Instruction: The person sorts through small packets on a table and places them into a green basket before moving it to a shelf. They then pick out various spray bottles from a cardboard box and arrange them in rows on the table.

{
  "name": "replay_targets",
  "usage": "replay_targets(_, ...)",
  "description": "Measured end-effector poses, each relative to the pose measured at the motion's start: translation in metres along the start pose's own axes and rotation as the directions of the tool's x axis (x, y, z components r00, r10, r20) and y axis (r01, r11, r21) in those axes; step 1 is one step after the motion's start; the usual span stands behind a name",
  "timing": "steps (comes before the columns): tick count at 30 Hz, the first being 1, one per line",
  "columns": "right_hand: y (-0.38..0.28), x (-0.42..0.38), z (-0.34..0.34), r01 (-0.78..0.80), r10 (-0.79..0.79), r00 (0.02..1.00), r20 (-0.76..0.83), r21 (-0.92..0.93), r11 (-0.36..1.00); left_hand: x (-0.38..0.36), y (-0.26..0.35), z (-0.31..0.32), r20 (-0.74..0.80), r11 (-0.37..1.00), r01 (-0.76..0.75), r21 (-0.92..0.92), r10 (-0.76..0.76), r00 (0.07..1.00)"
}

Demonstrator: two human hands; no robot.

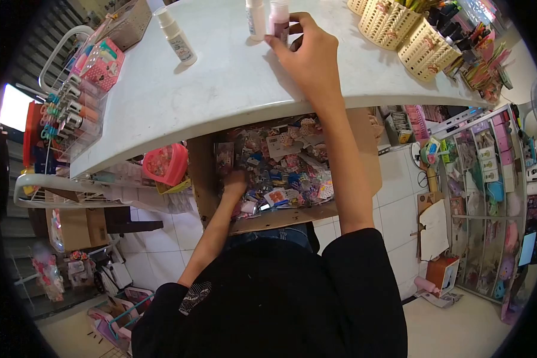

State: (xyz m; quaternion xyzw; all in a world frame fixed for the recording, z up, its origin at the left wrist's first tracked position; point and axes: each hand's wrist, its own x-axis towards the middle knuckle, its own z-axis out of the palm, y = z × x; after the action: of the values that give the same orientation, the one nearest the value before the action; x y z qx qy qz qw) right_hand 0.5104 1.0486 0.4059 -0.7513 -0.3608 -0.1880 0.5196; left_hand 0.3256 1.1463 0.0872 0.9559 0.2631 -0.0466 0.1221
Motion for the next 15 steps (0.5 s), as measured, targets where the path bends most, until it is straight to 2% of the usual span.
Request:
replay_targets(2, -0.002, 0.000, -0.001, -0.009, 0.009, 0.999, -0.038, -0.010, 1.000, 0.005, -0.015, 0.023, 0.003, 0.999, 0.029, 0.035, -0.029, 1.000)
replay_targets(4, 0.001, -0.001, -0.001, -0.006, 0.006, 0.997, -0.073, 0.000, 1.000, 0.004, -0.012, 0.014, 0.006, 0.995, 0.066, 0.069, -0.067, 0.998)
replay_targets(6, 0.000, -0.001, -0.001, 0.000, 0.002, 0.994, -0.106, 0.017, 1.000, 0.003, -0.006, 0.001, 0.135, 0.971, 0.236, 0.042, -0.239, 0.962)
replay_targets(7, -0.005, -0.002, -0.002, -0.011, 0.014, 0.993, -0.120, 0.028, 1.000, 0.003, -0.005, -0.003, 0.131, 0.970, 0.238, 0.044, -0.242, 0.961)
replay_targets(9, -0.007, -0.002, -0.001, -0.019, 0.025, 0.991, -0.132, 0.043, 0.999, 0.002, -0.003, -0.013, 0.222, 0.949, 0.316, 0.002, -0.309, 0.925)
replay_targets(13, 0.000, -0.002, -0.001, -0.014, 0.015, 0.995, -0.098, 0.010, 1.000, -0.009, 0.005, -0.024, 0.271, 0.955, 0.294, 0.027, -0.290, 0.918)
replay_targets(15, 0.002, -0.001, -0.001, 0.001, 0.001, 0.995, -0.099, 0.024, 1.000, -0.012, 0.010, -0.014, 0.271, 0.950, 0.243, 0.196, -0.290, 0.918)
